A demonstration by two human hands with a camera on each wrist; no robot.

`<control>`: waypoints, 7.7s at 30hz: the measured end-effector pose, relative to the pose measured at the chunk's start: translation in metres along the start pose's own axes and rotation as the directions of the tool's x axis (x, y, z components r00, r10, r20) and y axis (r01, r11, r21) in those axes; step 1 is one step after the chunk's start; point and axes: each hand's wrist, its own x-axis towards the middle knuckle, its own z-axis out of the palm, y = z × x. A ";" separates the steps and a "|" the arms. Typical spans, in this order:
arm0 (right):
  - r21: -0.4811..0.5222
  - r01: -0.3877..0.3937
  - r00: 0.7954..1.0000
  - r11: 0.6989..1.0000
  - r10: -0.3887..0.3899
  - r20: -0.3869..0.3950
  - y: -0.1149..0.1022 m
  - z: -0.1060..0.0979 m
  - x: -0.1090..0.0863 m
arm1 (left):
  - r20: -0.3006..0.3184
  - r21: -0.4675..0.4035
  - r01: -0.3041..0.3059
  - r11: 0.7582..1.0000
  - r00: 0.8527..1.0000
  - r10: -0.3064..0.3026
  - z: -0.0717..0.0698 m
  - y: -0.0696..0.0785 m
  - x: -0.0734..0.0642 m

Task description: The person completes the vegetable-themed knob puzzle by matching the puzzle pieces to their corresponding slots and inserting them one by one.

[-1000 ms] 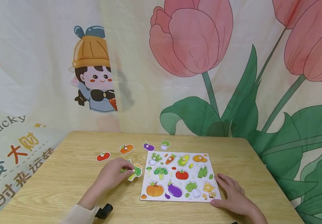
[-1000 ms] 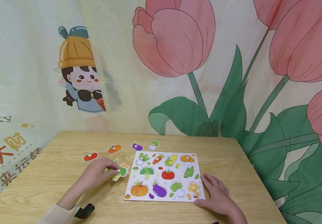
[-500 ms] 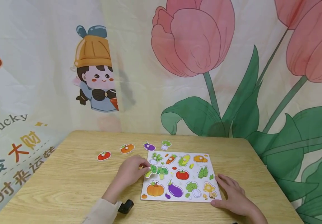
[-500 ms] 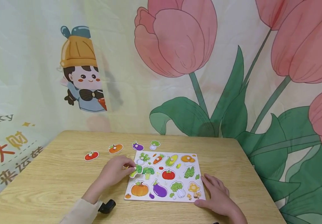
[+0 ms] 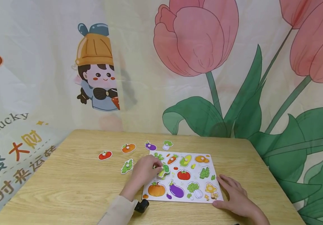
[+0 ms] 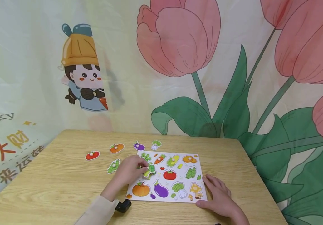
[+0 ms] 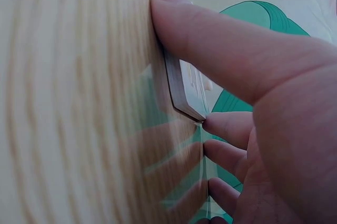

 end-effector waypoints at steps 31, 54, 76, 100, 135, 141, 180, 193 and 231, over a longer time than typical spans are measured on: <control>-0.004 -0.003 1.000 1.000 0.003 0.007 0.001 0.000 0.000 | 0.003 0.015 0.027 1.000 1.000 -0.027 0.010 -0.007 0.003; -0.010 0.000 1.000 1.000 0.000 0.009 0.000 0.000 -0.001 | 0.034 -0.020 0.015 1.000 0.999 -0.015 0.012 -0.012 0.004; -0.004 -0.005 1.000 1.000 0.005 0.015 0.001 0.001 0.000 | 0.040 -0.042 0.009 0.999 0.999 -0.007 0.011 -0.012 0.003; 0.008 0.008 0.999 1.000 -0.008 0.034 0.000 0.003 0.001 | -0.149 -0.024 0.013 1.000 0.989 -0.017 -0.091 -0.105 -0.003; 0.011 -0.007 1.000 1.000 0.006 0.014 0.000 0.000 -0.001 | -0.045 0.121 0.073 0.990 0.997 -0.068 -0.126 -0.217 -0.001; 0.013 -0.003 1.000 1.000 0.002 0.012 0.000 0.000 -0.001 | -0.051 0.141 0.064 0.988 0.997 -0.057 -0.126 -0.216 -0.001; 0.012 0.004 1.000 1.000 -0.004 0.005 0.000 0.000 0.000 | -0.056 0.118 -0.109 0.987 0.992 0.116 -0.065 -0.072 0.019; 0.020 0.004 1.000 1.000 -0.004 0.005 -0.001 0.001 -0.001 | -0.014 0.066 -0.136 0.989 0.990 0.137 -0.026 -0.024 0.028; 0.011 0.008 1.000 1.000 -0.008 0.002 0.001 -0.001 -0.002 | 0.091 -0.042 -0.116 0.992 0.989 0.120 0.044 0.045 0.029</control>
